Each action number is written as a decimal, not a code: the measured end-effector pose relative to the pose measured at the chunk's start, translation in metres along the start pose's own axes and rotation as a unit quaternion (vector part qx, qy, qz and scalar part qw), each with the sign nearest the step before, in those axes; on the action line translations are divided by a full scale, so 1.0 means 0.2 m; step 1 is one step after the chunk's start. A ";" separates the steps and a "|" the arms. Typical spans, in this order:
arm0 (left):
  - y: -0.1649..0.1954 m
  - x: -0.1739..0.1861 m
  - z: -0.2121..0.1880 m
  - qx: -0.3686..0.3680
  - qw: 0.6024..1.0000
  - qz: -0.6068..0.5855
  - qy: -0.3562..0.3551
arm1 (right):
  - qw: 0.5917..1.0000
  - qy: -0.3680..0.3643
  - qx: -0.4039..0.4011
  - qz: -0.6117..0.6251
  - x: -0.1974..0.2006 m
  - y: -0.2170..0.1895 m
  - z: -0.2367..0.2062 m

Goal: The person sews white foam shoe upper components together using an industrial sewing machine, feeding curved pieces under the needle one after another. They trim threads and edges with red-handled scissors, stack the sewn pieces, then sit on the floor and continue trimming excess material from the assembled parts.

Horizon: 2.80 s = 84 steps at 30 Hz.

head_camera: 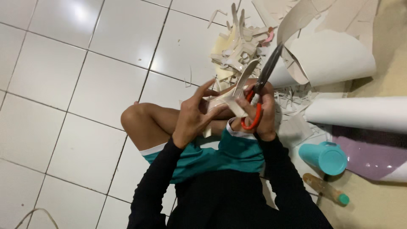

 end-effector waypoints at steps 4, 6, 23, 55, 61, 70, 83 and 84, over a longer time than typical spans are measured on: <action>-0.03 0.16 -0.08 0.066 0.940 -0.329 0.060 | 0.998 0.050 -0.040 -0.008 -0.11 -0.07 0.14; -0.06 0.21 -0.11 0.079 0.944 -0.300 0.115 | 0.996 0.066 -0.019 -0.054 -0.18 -0.09 0.14; 0.01 0.31 -0.25 0.078 0.921 -0.350 0.150 | 0.884 -0.081 0.246 -0.389 -0.41 -0.26 -0.07; -0.19 0.07 -0.14 -0.011 0.957 -0.218 0.189 | 0.991 -0.069 -0.082 0.086 -0.49 -0.10 -0.01; -0.16 0.21 -0.09 -0.074 0.963 0.018 0.258 | 0.949 -0.215 -0.215 0.077 -0.44 -0.04 -0.10; -0.16 0.26 -0.13 -0.106 0.959 0.082 0.249 | 0.760 -0.359 -0.389 0.376 -0.34 0.05 -0.24; -0.18 0.15 -0.23 -0.001 0.922 -0.385 -0.040 | 0.980 -0.132 -0.048 0.142 -0.52 -0.23 0.09; -0.15 0.15 -0.23 0.004 0.929 -0.368 -0.044 | 0.982 -0.138 -0.048 0.123 -0.53 -0.22 0.09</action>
Point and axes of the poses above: each hand's wrist, its own z-axis towards the middle knuckle, its own x-axis out of the back of the hand, y = z × x, the point moved 2 cm from there along z, towards the middle knuckle, and after that the axes turned 6 degrees about -x, right-handed, at the moved point
